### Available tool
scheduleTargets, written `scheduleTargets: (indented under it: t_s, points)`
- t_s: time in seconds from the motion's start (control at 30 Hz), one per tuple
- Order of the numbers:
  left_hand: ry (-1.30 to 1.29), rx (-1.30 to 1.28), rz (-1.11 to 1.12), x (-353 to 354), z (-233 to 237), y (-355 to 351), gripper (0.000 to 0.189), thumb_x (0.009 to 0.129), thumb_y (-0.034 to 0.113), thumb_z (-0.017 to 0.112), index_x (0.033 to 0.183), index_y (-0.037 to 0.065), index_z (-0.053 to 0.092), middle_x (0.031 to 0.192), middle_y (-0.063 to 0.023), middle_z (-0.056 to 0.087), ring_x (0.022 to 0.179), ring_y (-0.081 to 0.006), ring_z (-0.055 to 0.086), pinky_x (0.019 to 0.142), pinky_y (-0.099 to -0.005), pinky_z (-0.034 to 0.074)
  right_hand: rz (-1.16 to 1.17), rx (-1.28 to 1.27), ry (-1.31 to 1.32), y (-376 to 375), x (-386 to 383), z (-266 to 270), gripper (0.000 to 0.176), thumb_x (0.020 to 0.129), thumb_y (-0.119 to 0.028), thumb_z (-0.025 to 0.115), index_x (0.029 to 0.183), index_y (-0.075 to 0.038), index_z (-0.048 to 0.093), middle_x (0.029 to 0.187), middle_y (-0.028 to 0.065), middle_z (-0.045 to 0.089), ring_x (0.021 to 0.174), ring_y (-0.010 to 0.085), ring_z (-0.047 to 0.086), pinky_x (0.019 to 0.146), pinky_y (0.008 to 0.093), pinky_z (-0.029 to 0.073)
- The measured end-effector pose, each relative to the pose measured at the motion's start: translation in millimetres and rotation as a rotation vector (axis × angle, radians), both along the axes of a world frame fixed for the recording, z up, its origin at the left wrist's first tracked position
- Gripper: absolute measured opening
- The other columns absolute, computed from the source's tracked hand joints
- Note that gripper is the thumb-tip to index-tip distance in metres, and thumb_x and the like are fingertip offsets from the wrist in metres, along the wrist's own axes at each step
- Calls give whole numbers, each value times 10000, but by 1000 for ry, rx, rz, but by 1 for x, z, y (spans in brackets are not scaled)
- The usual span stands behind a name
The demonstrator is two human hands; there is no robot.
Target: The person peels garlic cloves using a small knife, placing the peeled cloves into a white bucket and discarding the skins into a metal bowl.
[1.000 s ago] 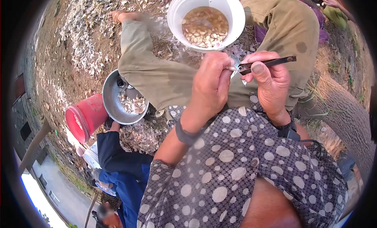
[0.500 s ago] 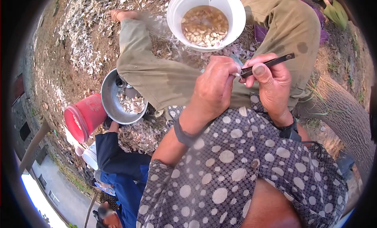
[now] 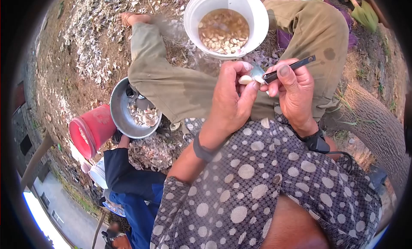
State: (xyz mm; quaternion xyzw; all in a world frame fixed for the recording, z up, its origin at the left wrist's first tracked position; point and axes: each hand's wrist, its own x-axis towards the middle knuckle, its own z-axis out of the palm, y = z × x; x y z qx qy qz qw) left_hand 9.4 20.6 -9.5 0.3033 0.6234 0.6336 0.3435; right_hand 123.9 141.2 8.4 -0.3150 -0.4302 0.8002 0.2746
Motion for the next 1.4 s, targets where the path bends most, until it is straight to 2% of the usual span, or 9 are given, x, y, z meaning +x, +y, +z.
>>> scheduleTargets:
  t_s: [0.13,0.23,0.33,0.43,0.67,0.9,1.03,1.27,1.4]
  points:
    - [-596,-3,-86,-5,11,-2,276,937,-19,587,1184,14,467,1020,-107,606,779,-157,621,652,-287,537,13,120,-36,-1,2,-3,219,990,-178,679,1049,19,603,901,109,689,662,116,641,643,253,556]
    - [-742,72,-82,-6,1,-2,258,928,-9,597,1154,15,476,1013,-108,629,717,-145,623,619,-281,539,2,238,-58,-6,2,2,194,977,-132,690,1064,20,607,903,95,685,680,111,641,637,239,536]
    - [-712,71,13,-2,6,2,268,917,1,641,1129,15,476,986,-104,633,678,-118,618,612,-262,547,58,335,-79,-7,6,-3,170,974,-98,687,1073,17,612,904,86,681,688,108,637,637,238,534]
    - [-659,72,2,-1,1,1,263,917,-5,639,1129,13,484,976,-109,632,686,-124,622,611,-263,552,81,246,-83,-5,6,-3,158,976,-100,683,1063,13,615,894,81,673,674,113,639,639,243,546]
    - [-761,143,-64,-1,2,-4,217,909,-38,605,1104,18,527,934,-102,624,669,-112,592,584,-270,541,105,-209,-18,7,3,-6,234,1012,-257,647,1007,-27,606,872,71,668,614,109,616,628,266,576]
    - [-992,157,-8,-6,-1,-7,197,914,-25,556,1105,19,536,855,-64,577,601,-98,508,565,-307,534,-75,-83,-33,14,4,-15,210,1001,-225,664,1018,-24,607,863,46,652,635,93,597,608,261,555]
    - [-832,166,41,-4,-10,-6,218,921,-12,593,1128,30,542,908,-98,605,621,-100,519,580,-296,525,144,90,-251,9,7,-10,154,990,-158,665,1056,-26,620,891,5,636,707,50,576,648,233,523]
    - [-113,-29,8,0,-7,-8,214,872,-102,593,1066,-10,598,1023,-79,629,841,-102,632,674,-232,535,352,189,-387,0,2,-2,93,941,-63,630,1021,-17,639,841,-57,587,752,5,501,648,198,436]
    - [94,6,24,1,-12,-5,201,828,-102,593,995,8,599,919,-55,594,713,-73,556,601,-230,469,372,314,-450,-1,0,2,56,890,-44,631,938,-23,653,794,-51,573,716,16,478,620,217,415]
